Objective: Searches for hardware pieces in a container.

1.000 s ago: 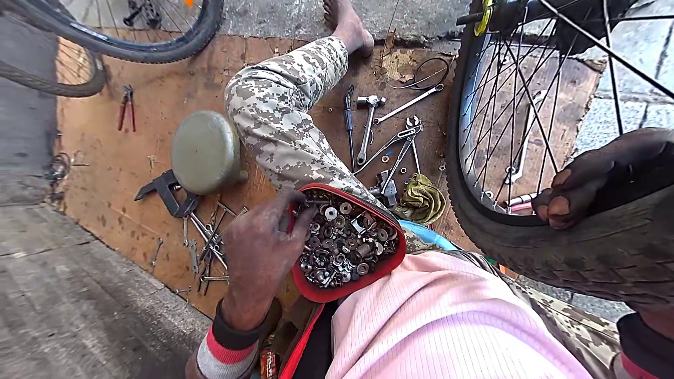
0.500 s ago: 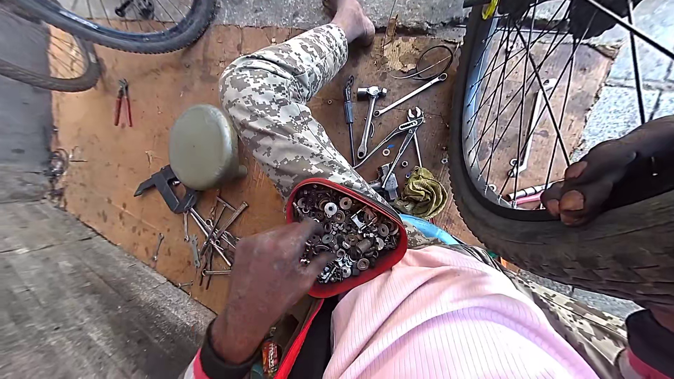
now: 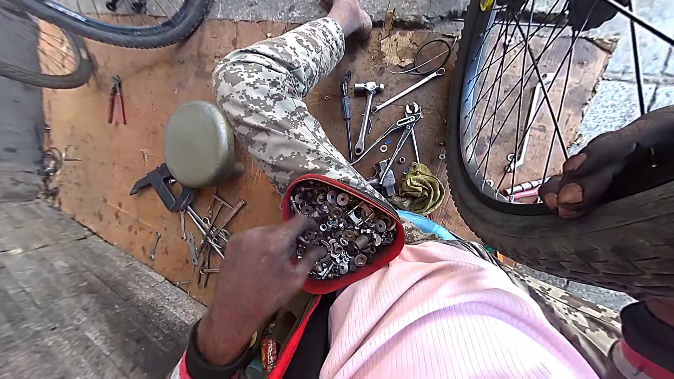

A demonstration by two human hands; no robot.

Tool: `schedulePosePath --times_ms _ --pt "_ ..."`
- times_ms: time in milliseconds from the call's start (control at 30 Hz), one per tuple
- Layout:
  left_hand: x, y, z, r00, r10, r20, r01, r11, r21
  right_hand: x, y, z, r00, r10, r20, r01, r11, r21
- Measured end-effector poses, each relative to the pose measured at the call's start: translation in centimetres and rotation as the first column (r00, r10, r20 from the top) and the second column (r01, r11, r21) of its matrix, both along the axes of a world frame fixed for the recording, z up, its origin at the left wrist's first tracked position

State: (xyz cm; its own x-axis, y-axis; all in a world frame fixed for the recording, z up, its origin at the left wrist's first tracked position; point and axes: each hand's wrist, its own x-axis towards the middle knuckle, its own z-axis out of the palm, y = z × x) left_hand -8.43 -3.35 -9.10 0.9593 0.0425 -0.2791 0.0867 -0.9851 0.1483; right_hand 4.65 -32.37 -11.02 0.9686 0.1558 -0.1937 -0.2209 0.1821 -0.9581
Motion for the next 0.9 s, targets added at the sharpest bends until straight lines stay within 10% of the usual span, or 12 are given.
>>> schedulePosePath --times_ms 333,400,533,800,900 --pt "0.2 0.6 0.9 0.993 0.043 0.11 -0.044 0.999 0.009 -1.1 -6.9 -3.7 0.982 0.178 0.069 -0.187 0.969 0.161" --pt "0.5 0.8 1.2 0.989 0.056 0.136 -0.054 0.998 -0.016 -1.6 -1.9 -0.8 0.978 -0.19 -0.09 0.193 0.981 0.033" --pt "0.6 0.6 1.2 0.991 0.058 0.124 -0.05 0.996 -0.069 -0.9 -6.3 -3.5 0.967 0.231 0.106 -0.242 0.964 0.112" --pt "0.5 0.6 0.7 0.998 -0.039 0.045 0.043 0.995 -0.094 0.0 2.1 4.0 0.95 -0.251 -0.184 0.255 0.967 -0.001" --pt "0.8 0.9 1.2 0.999 -0.022 0.029 0.025 0.995 -0.1 0.2 1.3 3.4 0.971 -0.149 -0.184 0.163 0.985 0.064"
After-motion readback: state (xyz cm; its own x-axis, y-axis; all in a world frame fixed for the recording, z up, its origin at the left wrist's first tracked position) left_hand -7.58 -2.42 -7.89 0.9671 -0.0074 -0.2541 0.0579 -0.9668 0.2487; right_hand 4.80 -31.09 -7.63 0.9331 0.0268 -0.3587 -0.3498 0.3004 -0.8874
